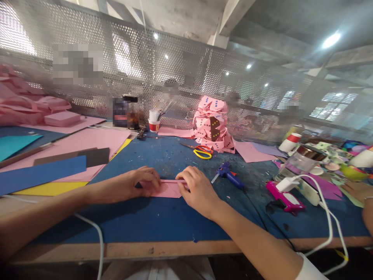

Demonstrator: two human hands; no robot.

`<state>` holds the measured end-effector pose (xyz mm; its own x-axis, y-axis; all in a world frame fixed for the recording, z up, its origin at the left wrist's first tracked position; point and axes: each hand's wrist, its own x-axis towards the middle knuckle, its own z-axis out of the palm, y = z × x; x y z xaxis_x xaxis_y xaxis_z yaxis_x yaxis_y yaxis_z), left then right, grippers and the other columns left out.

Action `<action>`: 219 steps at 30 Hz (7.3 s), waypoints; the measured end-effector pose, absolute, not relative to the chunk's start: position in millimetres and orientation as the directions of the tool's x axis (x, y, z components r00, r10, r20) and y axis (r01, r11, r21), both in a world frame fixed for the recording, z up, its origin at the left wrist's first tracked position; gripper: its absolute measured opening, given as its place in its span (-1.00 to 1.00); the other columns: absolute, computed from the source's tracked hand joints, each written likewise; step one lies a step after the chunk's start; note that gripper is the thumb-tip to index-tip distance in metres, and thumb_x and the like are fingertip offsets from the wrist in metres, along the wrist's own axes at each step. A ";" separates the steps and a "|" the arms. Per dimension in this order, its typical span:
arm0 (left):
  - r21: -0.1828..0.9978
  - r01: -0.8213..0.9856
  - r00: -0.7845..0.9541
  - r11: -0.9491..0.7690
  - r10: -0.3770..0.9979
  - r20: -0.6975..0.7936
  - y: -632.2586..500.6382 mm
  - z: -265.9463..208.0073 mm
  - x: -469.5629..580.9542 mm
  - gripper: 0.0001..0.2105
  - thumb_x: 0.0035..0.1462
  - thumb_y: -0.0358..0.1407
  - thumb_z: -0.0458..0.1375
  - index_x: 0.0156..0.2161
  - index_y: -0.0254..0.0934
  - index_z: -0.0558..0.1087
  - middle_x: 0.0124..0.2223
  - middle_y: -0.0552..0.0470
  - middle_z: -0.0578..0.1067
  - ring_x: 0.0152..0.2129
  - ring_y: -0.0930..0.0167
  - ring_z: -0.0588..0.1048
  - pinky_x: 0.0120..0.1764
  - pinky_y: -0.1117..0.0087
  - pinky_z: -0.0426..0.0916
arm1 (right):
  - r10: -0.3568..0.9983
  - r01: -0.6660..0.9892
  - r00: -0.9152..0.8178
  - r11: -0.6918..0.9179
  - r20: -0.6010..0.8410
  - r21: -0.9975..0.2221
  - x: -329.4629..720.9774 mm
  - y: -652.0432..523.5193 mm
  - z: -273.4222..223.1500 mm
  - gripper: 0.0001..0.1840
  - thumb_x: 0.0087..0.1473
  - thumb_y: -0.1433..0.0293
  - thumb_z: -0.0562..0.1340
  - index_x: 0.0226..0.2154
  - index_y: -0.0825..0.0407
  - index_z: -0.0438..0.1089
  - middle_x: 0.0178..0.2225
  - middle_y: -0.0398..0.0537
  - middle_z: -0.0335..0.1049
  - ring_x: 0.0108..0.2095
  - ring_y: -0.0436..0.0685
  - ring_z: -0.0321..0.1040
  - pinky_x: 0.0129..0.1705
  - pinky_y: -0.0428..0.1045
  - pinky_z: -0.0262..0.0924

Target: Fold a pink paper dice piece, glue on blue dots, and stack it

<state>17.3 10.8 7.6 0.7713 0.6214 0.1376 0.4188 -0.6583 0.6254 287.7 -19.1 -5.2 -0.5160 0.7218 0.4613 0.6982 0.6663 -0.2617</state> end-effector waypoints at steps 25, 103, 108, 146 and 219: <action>0.583 0.517 0.577 -0.627 0.758 0.304 13.3 6.8 21.3 -0.82 0.20 -0.30 0.14 -0.13 -0.20 0.55 -0.13 -0.01 0.56 -0.20 0.35 0.51 -0.15 0.38 0.37 | 0.766 0.734 -0.470 0.615 0.439 -0.288 287.6 -10.5 -11.9 -0.97 0.25 0.44 0.23 -0.24 -0.01 0.38 -0.20 -0.08 0.42 -0.15 0.14 0.35 -0.08 0.07 0.23; 0.577 0.658 0.508 -0.485 0.851 0.136 17.7 8.9 13.2 -0.79 0.19 -0.23 0.07 -0.21 -0.21 0.54 -0.29 0.08 0.59 -0.36 0.35 0.49 -0.31 0.40 0.27 | 0.721 0.772 -0.423 0.604 0.549 -0.199 292.3 -10.3 -1.8 -0.92 0.30 0.46 0.18 -0.25 -0.01 0.38 -0.24 -0.10 0.48 -0.23 0.09 0.40 -0.13 0.02 0.15; 0.574 0.659 0.515 -0.486 0.848 0.126 18.6 9.2 13.3 -0.79 0.19 -0.22 0.08 -0.22 -0.22 0.54 -0.36 0.09 0.55 -0.42 0.37 0.46 -0.35 0.41 0.24 | 0.712 0.776 -0.414 0.602 0.567 -0.189 292.1 -10.1 -1.6 -0.95 0.28 0.45 0.21 -0.24 -0.01 0.39 -0.24 -0.10 0.48 -0.20 0.12 0.40 -0.11 0.03 0.13; 0.718 0.581 0.470 -0.382 0.878 0.087 30.6 1.3 6.2 -0.70 0.17 -0.05 0.13 -0.28 -0.27 0.52 -0.45 0.08 0.48 -0.50 0.39 0.40 -0.45 0.44 0.19 | 0.628 0.832 -0.280 0.536 0.726 -0.143 295.9 -9.7 3.1 -0.78 0.23 0.45 0.21 -0.06 -0.05 0.38 0.00 0.00 0.41 0.07 0.25 0.29 0.10 0.16 0.11; 0.992 -0.026 0.491 0.123 0.866 -0.094 10.9 8.0 23.7 -0.78 0.05 -0.24 0.36 -0.26 -0.29 0.48 -0.33 0.07 0.48 -0.40 0.45 0.46 -0.25 0.40 0.44 | 0.361 0.528 -0.720 0.839 0.593 0.131 252.1 -30.5 4.9 -0.76 0.23 0.53 0.14 -0.07 0.04 0.38 -0.09 0.01 0.46 -0.05 0.18 0.28 0.08 0.17 0.08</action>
